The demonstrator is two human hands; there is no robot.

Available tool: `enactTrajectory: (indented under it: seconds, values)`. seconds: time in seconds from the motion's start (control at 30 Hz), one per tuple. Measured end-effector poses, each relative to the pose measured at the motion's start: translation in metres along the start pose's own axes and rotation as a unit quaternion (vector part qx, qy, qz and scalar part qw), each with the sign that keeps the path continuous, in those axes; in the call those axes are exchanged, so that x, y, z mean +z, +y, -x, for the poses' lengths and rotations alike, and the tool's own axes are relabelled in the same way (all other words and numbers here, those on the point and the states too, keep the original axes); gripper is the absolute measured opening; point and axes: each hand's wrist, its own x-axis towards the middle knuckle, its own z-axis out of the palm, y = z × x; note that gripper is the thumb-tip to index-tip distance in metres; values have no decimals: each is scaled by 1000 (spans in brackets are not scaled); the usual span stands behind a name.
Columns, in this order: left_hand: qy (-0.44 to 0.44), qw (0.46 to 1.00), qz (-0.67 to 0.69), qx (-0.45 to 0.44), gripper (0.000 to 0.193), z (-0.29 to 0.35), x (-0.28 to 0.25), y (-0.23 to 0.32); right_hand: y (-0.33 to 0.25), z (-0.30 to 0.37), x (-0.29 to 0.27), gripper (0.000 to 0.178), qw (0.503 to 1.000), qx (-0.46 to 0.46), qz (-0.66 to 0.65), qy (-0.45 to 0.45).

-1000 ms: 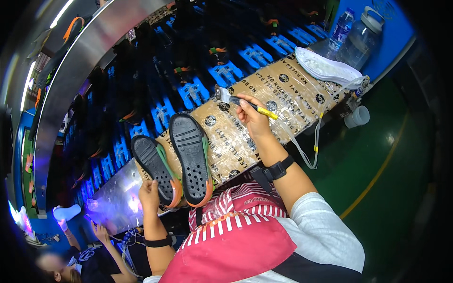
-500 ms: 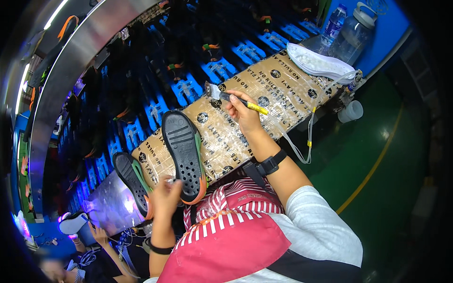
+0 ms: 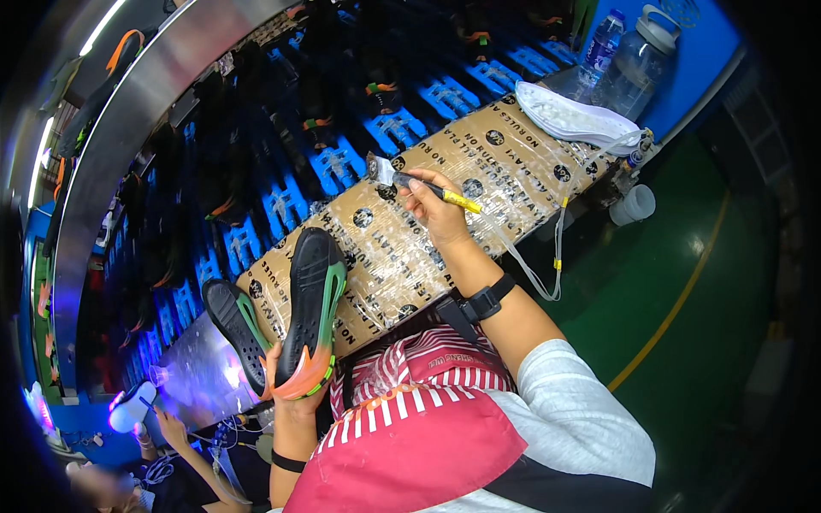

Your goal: Apply adhesive or primer to the perimeter of shoe soles using a brush and a pressurized applicator tool.

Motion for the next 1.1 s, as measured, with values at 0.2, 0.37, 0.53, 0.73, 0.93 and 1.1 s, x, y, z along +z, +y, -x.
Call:
enactTrajectory:
  seconds: [0.2,0.37,0.53,0.73,0.93,1.1]
  values:
    - [-172,975,61,-125,69,-17,-12,-21,-4,9,8,19,999,20,30,9]
    - [-167,984,1,-64,64,-5,8,-26,-32,27,20,19,999,20,35,-15]
    - [-239,971,13,-25,70,-9,13,-18,-66,48,49,17,994,-3,31,-107]
    - [-214,976,-41,27,76,-4,16,-26,-80,81,101,16,960,27,133,-243]
    - [-190,981,-30,26,69,-10,-1,-33,-63,94,143,23,815,-324,380,-294]
    - [-149,986,-28,63,62,-5,-1,-32,-46,111,166,19,747,-379,461,-294]
